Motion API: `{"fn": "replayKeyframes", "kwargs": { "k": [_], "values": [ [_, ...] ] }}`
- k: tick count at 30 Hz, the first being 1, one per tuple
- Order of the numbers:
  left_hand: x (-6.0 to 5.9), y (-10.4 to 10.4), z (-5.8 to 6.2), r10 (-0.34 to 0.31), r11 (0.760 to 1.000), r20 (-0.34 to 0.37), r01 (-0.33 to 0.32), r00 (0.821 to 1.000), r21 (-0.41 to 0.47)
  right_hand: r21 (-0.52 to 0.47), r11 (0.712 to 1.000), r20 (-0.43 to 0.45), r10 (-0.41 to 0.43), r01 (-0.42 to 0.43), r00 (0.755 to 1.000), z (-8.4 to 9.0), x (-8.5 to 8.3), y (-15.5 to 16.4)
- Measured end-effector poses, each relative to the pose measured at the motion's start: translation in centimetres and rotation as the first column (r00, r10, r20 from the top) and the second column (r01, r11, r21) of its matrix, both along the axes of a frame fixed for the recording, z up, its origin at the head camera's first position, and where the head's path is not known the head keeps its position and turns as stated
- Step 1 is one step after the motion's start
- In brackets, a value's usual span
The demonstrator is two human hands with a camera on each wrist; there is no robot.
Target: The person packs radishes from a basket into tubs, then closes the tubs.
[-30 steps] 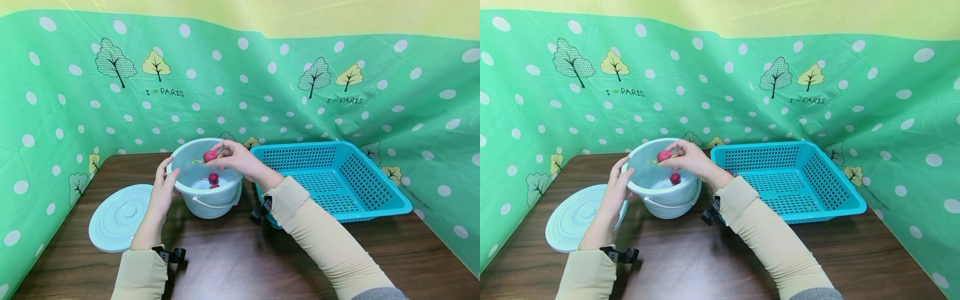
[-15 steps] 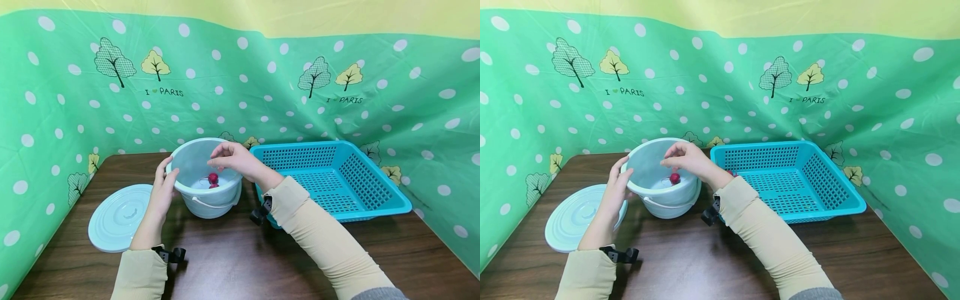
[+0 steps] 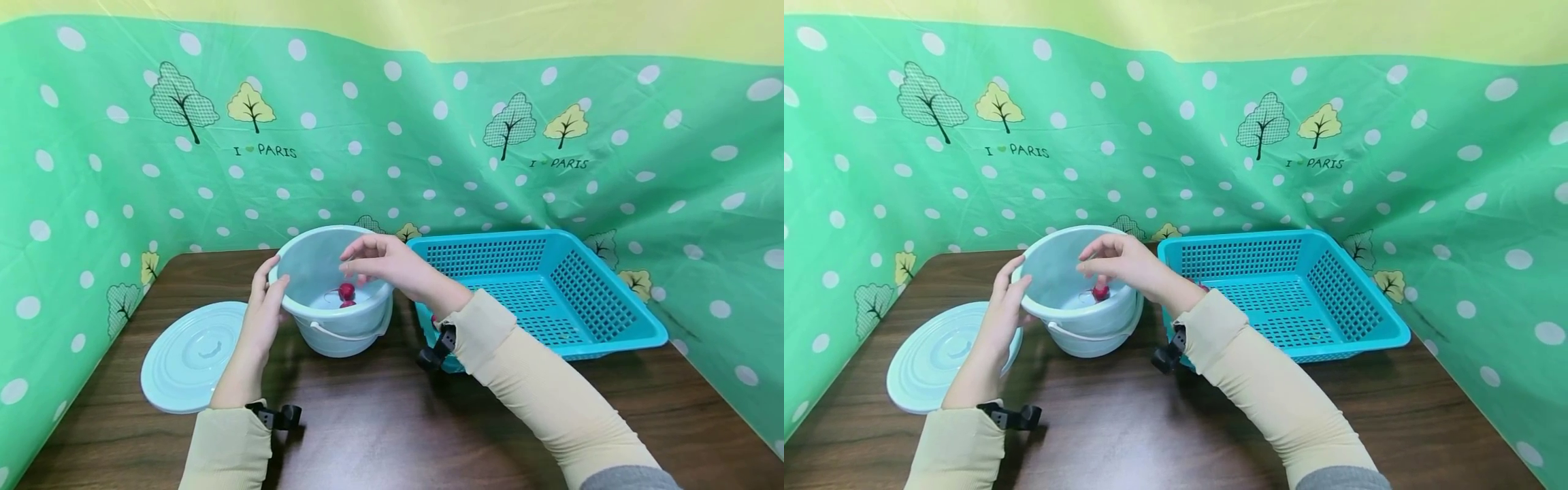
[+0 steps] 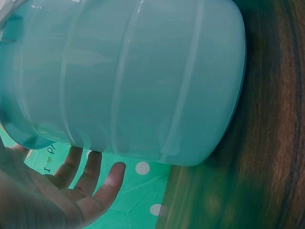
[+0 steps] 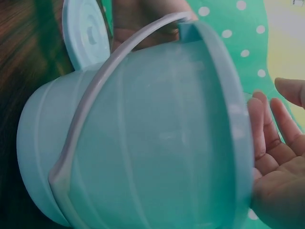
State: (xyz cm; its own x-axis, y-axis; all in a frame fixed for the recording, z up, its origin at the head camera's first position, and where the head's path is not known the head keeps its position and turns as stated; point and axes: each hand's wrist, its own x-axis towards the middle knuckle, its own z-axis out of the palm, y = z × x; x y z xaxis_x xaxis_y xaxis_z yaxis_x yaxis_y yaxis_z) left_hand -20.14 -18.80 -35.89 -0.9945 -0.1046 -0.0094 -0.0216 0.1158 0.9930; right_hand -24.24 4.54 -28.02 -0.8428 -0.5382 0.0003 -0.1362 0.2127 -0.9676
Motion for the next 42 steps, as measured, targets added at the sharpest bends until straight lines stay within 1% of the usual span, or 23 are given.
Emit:
{"fn": "replayKeyframes", "kwargs": {
  "k": [3, 7, 12, 18, 22, 25, 29, 33, 36, 42],
  "values": [
    [-0.1, 0.0, -0.1, 0.01, 1.0, 0.0, -0.01, 1.0, -0.011, 0.008, 1.0, 0.001, 0.0, 0.0, 1.0, 0.5, 0.2, 0.7],
    [-0.1, -0.1, -0.1, 0.019, 1.0, 0.002, -0.019, 1.0, -0.025, 0.002, 1.0, -0.008, -0.014, 0.014, 1.0, 0.9, 0.1, 1.7],
    [0.0, 0.0, -0.1, 0.004, 1.0, 0.006, -0.004, 1.0, -0.017, 0.028, 0.998, -0.022, -0.052, 0.053, 0.998, 1.2, -0.1, 3.0],
    [0.1, 0.0, -0.1, -0.001, 1.0, 0.0, 0.001, 1.0, -0.011, 0.048, 0.995, -0.015, -0.09, 0.091, 0.996, 1.1, -1.1, 4.2],
    [0.1, 0.0, 0.0, -0.006, 1.0, 0.0, 0.006, 1.0, -0.007, 0.046, 0.992, -0.027, -0.112, 0.114, 0.993, 1.0, -2.0, 5.2],
    [0.1, 0.0, 0.0, -0.008, 1.0, 0.001, 0.008, 1.0, 0.002, 0.04, 0.989, -0.041, -0.142, 0.144, 0.989, 0.8, -2.7, 5.9],
    [0.0, 0.0, 0.1, -0.007, 1.0, 0.002, 0.007, 1.0, 0.001, 0.045, 0.978, -0.049, -0.203, 0.205, 0.978, 0.2, -3.6, 6.7],
    [0.0, -0.1, 0.1, -0.006, 1.0, 0.002, 0.006, 1.0, 0.0, 0.082, 0.956, -0.055, -0.276, 0.28, 0.959, -0.4, -4.3, 7.6],
    [0.0, -0.1, 0.0, -0.005, 1.0, 0.001, 0.005, 1.0, 0.001, 0.115, 0.942, -0.052, -0.312, 0.316, 0.949, -0.8, -4.8, 8.2],
    [0.0, -0.1, 0.0, -0.006, 1.0, -0.001, 0.006, 1.0, -0.007, 0.115, 0.941, -0.01, -0.319, 0.318, 0.948, -1.7, -5.8, 9.4]
  ]
}}
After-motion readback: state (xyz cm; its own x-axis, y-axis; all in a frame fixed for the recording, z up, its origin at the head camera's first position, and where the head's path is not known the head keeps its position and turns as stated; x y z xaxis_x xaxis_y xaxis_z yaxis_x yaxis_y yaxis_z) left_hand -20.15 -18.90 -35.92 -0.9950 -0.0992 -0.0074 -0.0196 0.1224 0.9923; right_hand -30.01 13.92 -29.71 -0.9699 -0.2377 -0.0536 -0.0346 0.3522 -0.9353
